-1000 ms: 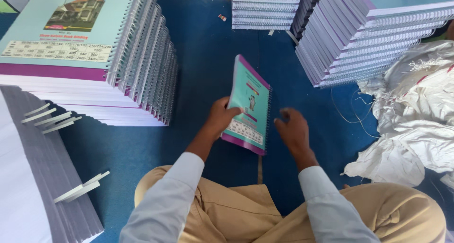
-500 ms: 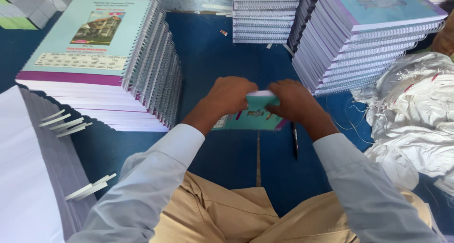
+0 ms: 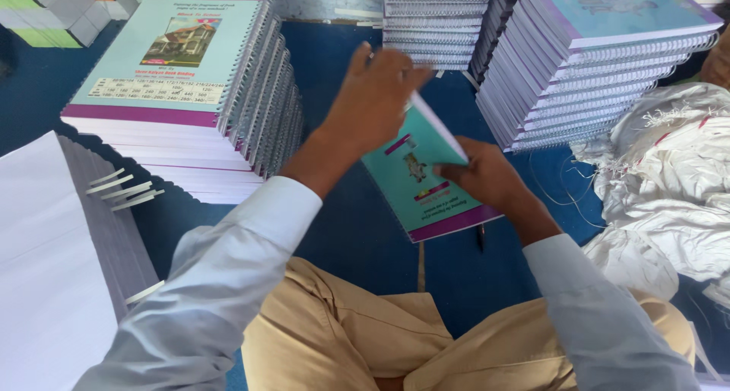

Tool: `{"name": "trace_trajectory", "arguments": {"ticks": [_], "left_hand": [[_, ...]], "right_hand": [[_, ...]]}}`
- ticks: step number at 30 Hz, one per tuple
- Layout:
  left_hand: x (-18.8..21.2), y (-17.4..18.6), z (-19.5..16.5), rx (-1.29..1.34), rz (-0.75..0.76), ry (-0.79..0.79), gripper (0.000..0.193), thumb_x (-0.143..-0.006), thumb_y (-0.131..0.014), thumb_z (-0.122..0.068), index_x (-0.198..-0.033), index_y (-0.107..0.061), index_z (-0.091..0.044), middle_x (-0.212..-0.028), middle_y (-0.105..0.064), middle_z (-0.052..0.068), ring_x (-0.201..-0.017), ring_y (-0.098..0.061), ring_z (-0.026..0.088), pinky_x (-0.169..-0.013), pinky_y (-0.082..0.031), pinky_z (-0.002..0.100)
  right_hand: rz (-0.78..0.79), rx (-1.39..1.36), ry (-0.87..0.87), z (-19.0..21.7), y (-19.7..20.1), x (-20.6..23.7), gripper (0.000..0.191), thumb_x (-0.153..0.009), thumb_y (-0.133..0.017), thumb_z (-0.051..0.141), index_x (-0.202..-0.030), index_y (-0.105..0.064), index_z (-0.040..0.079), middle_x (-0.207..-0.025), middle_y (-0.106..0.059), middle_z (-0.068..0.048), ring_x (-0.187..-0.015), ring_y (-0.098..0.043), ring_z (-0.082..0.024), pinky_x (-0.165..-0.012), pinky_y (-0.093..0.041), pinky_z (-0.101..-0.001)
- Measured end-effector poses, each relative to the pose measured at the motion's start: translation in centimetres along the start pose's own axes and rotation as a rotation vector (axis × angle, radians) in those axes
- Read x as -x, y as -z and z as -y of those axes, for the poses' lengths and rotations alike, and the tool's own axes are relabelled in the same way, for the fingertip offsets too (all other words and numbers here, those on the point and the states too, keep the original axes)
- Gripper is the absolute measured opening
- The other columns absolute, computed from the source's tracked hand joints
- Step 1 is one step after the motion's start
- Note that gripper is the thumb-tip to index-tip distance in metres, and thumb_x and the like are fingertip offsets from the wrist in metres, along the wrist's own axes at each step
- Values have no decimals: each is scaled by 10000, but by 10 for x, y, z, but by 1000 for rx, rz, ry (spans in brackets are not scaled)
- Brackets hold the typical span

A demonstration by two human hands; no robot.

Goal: The person sits on the floor and repeatedly picks up spiral-bound notebooks from a stack, writes on the cover with a black marker, and places them on another stack. The person handles the notebooks one at a time and maintains two separate stacks throughout the clip.

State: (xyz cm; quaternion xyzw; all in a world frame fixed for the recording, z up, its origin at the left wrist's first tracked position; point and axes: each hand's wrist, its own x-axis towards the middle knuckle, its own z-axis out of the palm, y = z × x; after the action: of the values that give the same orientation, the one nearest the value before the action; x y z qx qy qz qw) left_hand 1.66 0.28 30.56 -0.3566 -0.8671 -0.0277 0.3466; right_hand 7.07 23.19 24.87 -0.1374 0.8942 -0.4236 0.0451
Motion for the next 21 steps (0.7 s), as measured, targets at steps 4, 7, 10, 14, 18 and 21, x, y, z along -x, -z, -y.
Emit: {"name": "trace_trajectory", "arguments": {"ticks": [4, 7, 10, 14, 18, 21], "left_hand": [[20, 9, 31, 352, -132, 386, 819, -891, -779, -209, -1577, -361, -50, -1281, -608, 169, -1235, -577, 349, -1086, -460, 475], [34, 11, 46, 489, -268, 531, 753, -983, -740, -282, -1544, -345, 27, -1440, -524, 266, -1316, -573, 380, -1098, -470, 439], [47, 21, 51, 675, 89, 984, 802, -959, -687, -437, -1544, -332, -19, -1309, -590, 233, -1241, -619, 365, -1054, -504, 451], [57, 49, 56, 1255, 256, 1278, 643, -920, -657, -423, -1401, -433, -60, -1158, -614, 111, -1053, -643, 257, -863, -573, 486], [57, 80, 70, 1449, 190, 1182, 391, -874, -720, -313, -1172, -622, -81, -939, -673, 29, -778, -632, 151, -691, -541, 382], [49, 103, 92, 1387, 132, 1166, 310, -856, -751, -255, -1105, -643, -107, -863, -669, 0, -710, -603, 112, -616, -506, 339]], "right_hand": [[-34, -142, -113, 9, 8, -2, 398, -896, -717, 259, -1243, -693, 66, -1055, -786, -171, -919, -778, -288, -865, -603, -463], [-114, -293, -171, 27, 13, -5, 410, -890, -724, 222, -1258, -674, 49, -1055, -770, -185, -892, -773, -283, -804, -628, -437], [-192, -445, -253, 51, 20, -8, 401, -890, -729, 191, -1247, -658, 25, -1047, -756, -206, -855, -774, -284, -718, -652, -416], [-237, -713, -238, 82, 26, -14, 393, -871, -743, 148, -1221, -663, -10, -1040, -749, -239, -830, -781, -287, -645, -675, -401], [-177, -931, -172, 112, 30, -25, 422, -878, -759, 137, -1245, -644, -39, -1052, -741, -236, -844, -776, -276, -646, -672, -383], [-147, -951, -160, 139, 32, -36, 436, -893, -750, 146, -1259, -626, -57, -1058, -736, -244, -844, -775, -280, -645, -667, -385]]}}
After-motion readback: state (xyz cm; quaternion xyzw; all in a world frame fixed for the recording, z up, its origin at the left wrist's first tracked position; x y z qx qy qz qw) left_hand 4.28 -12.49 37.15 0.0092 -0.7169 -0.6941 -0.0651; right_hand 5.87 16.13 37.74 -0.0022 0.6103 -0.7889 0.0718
